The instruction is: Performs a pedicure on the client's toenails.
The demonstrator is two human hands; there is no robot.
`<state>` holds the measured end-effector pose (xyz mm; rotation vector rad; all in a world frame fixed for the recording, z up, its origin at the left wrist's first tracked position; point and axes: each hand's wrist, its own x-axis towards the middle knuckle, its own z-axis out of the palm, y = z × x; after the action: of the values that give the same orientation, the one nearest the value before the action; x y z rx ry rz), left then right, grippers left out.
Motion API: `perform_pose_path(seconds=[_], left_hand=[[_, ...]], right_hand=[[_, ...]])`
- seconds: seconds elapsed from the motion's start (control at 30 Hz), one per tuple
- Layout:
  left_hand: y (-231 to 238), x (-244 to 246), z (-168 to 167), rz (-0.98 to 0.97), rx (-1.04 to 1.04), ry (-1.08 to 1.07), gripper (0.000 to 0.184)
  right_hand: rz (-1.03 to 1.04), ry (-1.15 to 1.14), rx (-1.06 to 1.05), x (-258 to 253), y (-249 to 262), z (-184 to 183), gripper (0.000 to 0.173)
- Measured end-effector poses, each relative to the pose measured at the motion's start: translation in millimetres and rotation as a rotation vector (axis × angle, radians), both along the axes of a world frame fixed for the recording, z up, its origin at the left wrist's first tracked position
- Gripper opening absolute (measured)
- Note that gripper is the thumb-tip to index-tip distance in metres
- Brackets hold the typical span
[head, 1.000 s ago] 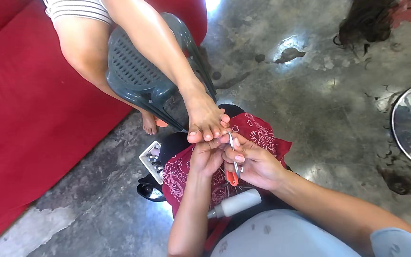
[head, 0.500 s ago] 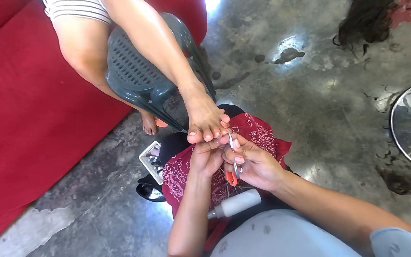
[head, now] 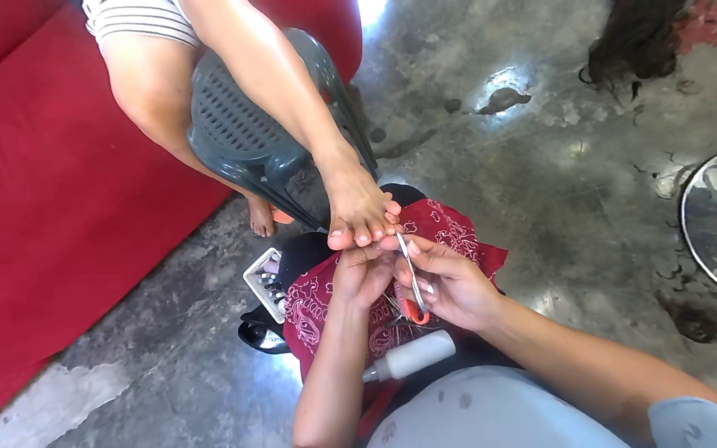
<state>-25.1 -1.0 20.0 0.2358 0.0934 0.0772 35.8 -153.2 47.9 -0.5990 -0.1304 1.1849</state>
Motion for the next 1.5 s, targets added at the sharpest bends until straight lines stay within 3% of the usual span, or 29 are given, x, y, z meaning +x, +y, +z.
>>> perform_pose_path(seconds=[0.23, 0.3, 0.53, 0.73, 0.83, 0.97, 1.23, 1.33, 1.5], left_hand=[[0, 0, 1, 0.009, 0.017, 0.024, 0.022], [1, 1, 1, 0.001, 0.016, 0.0, 0.026], [-1, 2, -1, 0.029, 0.034, 0.007, 0.012], [-2, 1, 0, 0.035, 0.038, 0.006, 0.021], [-3, 0, 1, 0.047, 0.03, 0.038, 0.014], [-2, 3, -1, 0.033, 0.021, -0.008, 0.026], [-1, 4, -1, 0.021, -0.001, 0.017, 0.024], [-2, 4, -1, 0.04, 0.009, 0.013, 0.028], [-3, 5, 4, 0.056, 0.028, 0.038, 0.031]], right_hand=[[0.044, -0.02, -0.083, 11, -1, 10, 0.033], [0.057, -0.046, -0.108, 13, 0, 9, 0.031], [-0.028, -0.443, -0.177, 11, 0, 2, 0.025], [-0.072, -0.8, -0.165, 9, 1, -3, 0.025], [-0.053, -0.663, -0.157, 9, 1, -1, 0.025], [-0.002, -0.397, -0.156, 13, -2, 4, 0.028], [0.118, -0.299, -0.173, 29, -2, 11, 0.031], [0.095, -0.454, -0.166, 29, -1, 7, 0.027], [-0.041, -1.016, -0.138, 24, 2, -3, 0.027]])
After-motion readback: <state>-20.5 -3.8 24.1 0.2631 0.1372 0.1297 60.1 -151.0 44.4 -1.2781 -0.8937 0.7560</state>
